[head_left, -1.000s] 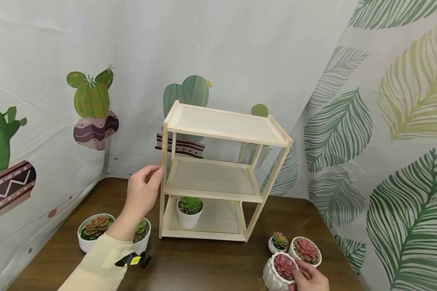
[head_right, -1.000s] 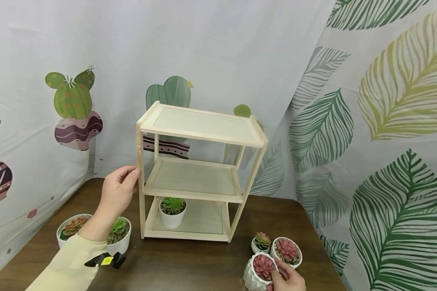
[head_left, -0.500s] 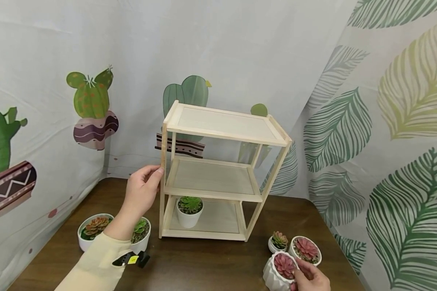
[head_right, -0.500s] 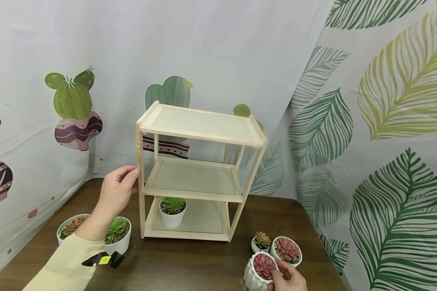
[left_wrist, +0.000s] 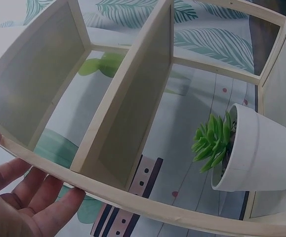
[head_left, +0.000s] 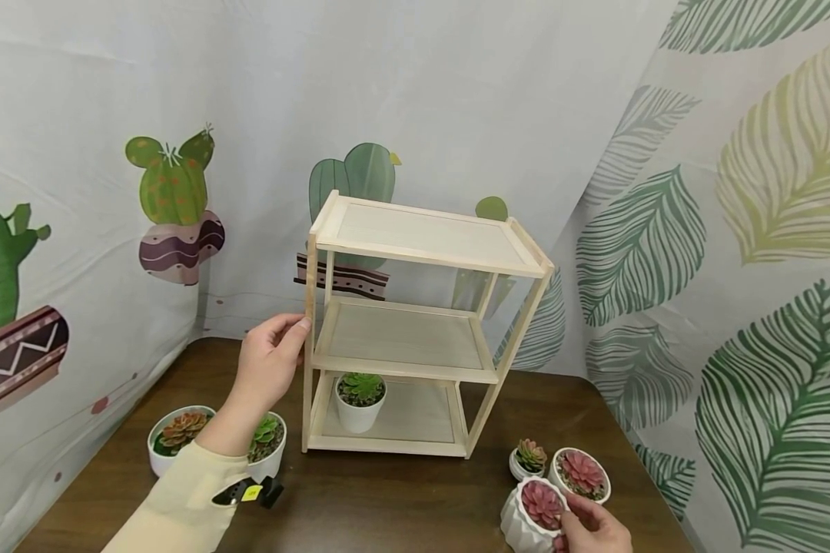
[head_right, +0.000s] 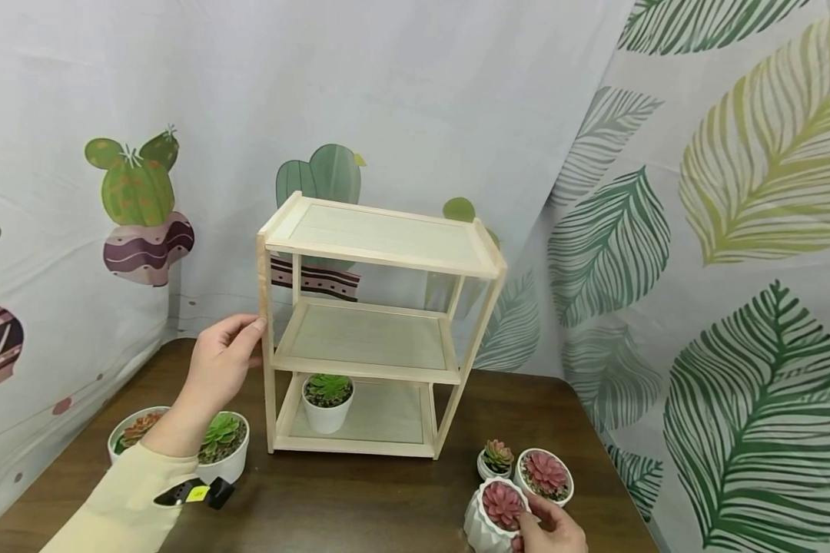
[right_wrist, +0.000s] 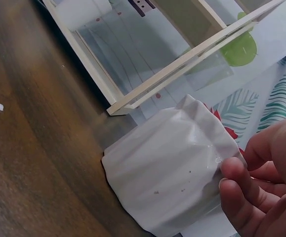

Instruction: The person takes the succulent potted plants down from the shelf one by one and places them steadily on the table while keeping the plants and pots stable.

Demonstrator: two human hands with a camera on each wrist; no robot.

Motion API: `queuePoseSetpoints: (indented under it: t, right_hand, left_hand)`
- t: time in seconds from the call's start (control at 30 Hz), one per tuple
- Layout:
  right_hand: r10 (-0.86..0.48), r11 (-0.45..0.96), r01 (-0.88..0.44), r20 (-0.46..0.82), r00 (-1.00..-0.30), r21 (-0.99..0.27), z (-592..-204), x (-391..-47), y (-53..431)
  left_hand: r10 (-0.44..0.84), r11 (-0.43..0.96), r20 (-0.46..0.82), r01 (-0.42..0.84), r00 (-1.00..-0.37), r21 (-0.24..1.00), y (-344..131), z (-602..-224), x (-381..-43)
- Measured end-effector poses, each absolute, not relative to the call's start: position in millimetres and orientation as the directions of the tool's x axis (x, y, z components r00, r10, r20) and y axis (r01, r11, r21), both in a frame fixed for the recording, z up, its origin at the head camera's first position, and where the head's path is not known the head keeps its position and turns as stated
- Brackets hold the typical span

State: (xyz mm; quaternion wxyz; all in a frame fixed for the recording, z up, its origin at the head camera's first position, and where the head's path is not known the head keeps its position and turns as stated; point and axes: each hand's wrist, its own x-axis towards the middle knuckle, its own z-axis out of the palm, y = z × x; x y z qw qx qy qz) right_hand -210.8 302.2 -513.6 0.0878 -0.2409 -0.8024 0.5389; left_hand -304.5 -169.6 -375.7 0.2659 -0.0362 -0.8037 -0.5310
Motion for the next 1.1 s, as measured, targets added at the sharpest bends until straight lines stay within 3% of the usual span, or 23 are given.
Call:
queuePoseSetpoints:
  t: [0.37, 0.73, 1.1]
  right_hand:
    - [0.484, 0.279, 0.296, -0.133, -0.865, -0.913, -511, -211, 307]
    - [0.607, 0.322, 0.216, 0.026, -0.794, -0.922, -494, -211, 313]
    - [0.401, 0.447, 0.076, 0.124, -0.907, -0.891, -446, -229, 311]
  left_hand:
    - [-0.177, 0.405, 0.437, 0.339, -0.882, 0.849, -170, -374, -300]
    - [-0.103, 0.370, 0.402, 0.340, -0.910, 0.864, -178, -373, -294]
    - [-0.059, 0.371, 0.397, 0.349, -0.916, 0.860, -185, -368, -282]
